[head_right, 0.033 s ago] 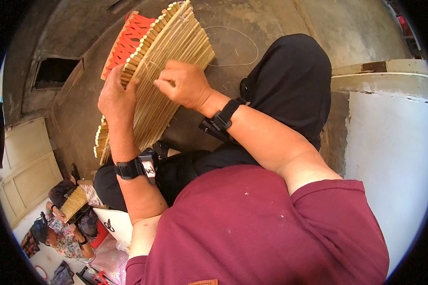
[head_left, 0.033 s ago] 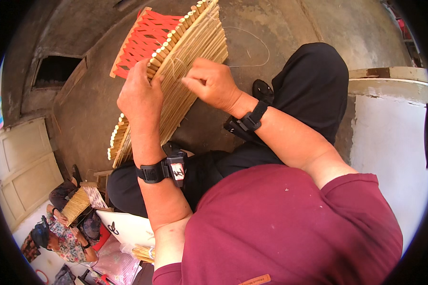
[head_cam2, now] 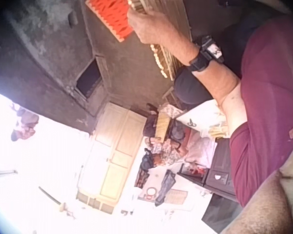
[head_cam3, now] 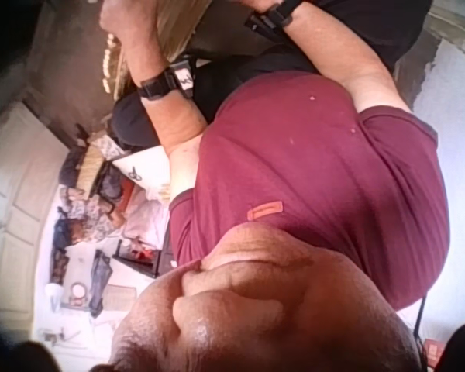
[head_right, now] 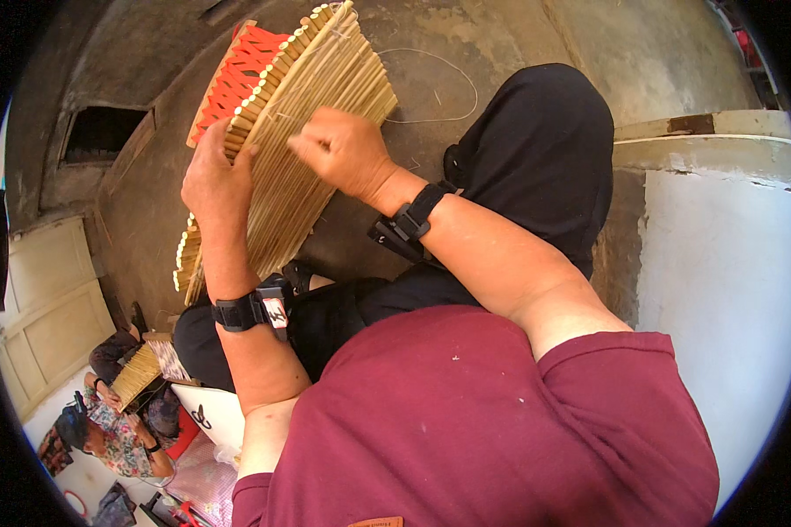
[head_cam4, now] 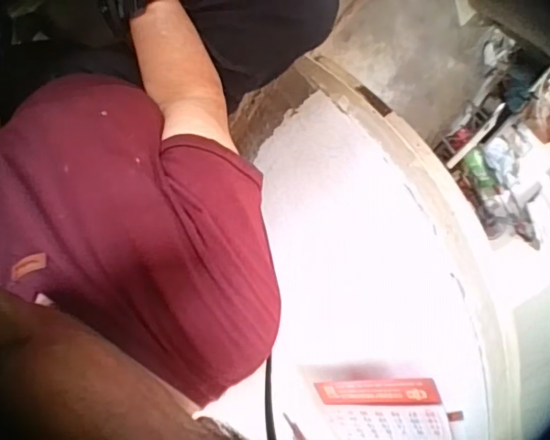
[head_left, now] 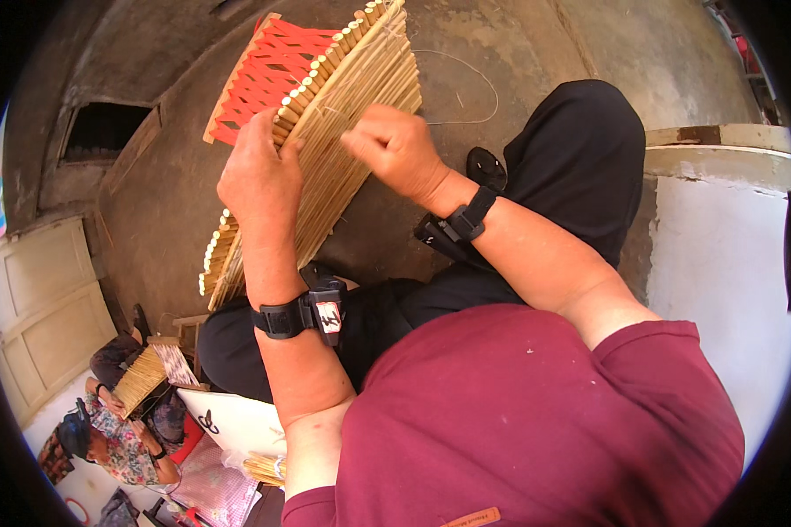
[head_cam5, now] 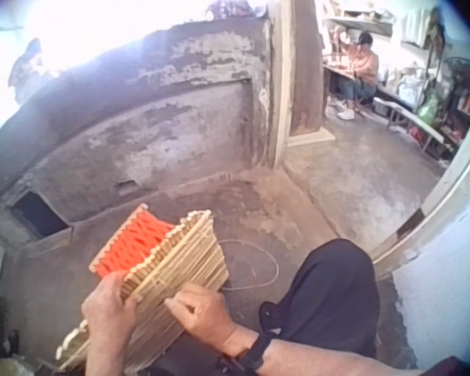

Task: The person weaves thin wooden sticks together using a needle and thread, repeatedly passing the needle through loops along the edge of the mat to secure the sticks in place and then tightening the thread by hand.

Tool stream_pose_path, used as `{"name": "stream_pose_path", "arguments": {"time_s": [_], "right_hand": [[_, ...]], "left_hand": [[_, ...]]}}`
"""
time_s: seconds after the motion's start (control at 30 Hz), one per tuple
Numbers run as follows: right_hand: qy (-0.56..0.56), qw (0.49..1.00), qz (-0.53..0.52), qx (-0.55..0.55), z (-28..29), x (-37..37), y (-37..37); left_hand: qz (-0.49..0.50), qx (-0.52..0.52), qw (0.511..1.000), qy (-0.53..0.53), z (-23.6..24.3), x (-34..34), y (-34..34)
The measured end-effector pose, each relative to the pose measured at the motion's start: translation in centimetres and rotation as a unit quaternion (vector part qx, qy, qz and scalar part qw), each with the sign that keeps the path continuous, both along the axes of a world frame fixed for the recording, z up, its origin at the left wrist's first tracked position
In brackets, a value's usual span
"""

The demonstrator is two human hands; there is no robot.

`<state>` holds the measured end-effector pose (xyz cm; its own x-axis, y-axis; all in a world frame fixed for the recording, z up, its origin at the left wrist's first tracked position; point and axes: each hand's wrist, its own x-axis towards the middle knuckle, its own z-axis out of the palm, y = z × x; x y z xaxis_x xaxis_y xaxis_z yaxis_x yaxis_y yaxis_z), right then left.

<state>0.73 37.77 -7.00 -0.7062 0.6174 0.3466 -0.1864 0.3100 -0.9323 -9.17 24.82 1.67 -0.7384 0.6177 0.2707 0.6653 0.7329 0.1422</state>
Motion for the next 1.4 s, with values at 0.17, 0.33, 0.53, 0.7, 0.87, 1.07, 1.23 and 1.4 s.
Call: {"name": "stream_pose_path", "arguments": {"time_s": [0.17,0.33,0.53,0.7,0.87,1.07,1.23,1.4], "right_hand": [[0.041,0.920,-0.053,-0.386,0.5,-1.1,2.0],[-0.046,0.908,0.041,-0.414,2.4,-0.9,0.7],[-0.098,0.868,0.141,-0.466,2.3,-0.5,1.2],[-0.121,0.875,0.190,-0.429,2.3,-0.6,1.3],[-0.128,0.902,0.167,-0.376,2.2,-1.3,1.1],[-0.090,0.935,0.152,-0.307,0.8,-0.8,0.5],[-0.052,0.932,0.160,-0.322,0.4,1.3,-0.2],[-0.087,0.931,0.138,-0.328,1.2,2.8,0.1]], "left_hand": [[0.004,-0.004,1.000,0.002,0.0,1.3,-0.1],[-0.002,-0.008,1.000,0.012,-0.1,2.3,-0.2],[-0.038,0.006,0.996,0.078,0.0,3.4,0.5],[-0.025,-0.019,0.988,0.151,-1.0,3.4,1.6],[0.010,-0.033,0.988,0.150,-1.7,2.8,1.9],[0.017,-0.036,0.986,0.164,-2.1,3.0,2.1],[-0.007,-0.016,0.987,0.160,-2.0,1.9,2.2],[-0.010,-0.025,0.988,0.154,-1.6,2.6,2.9]]}}
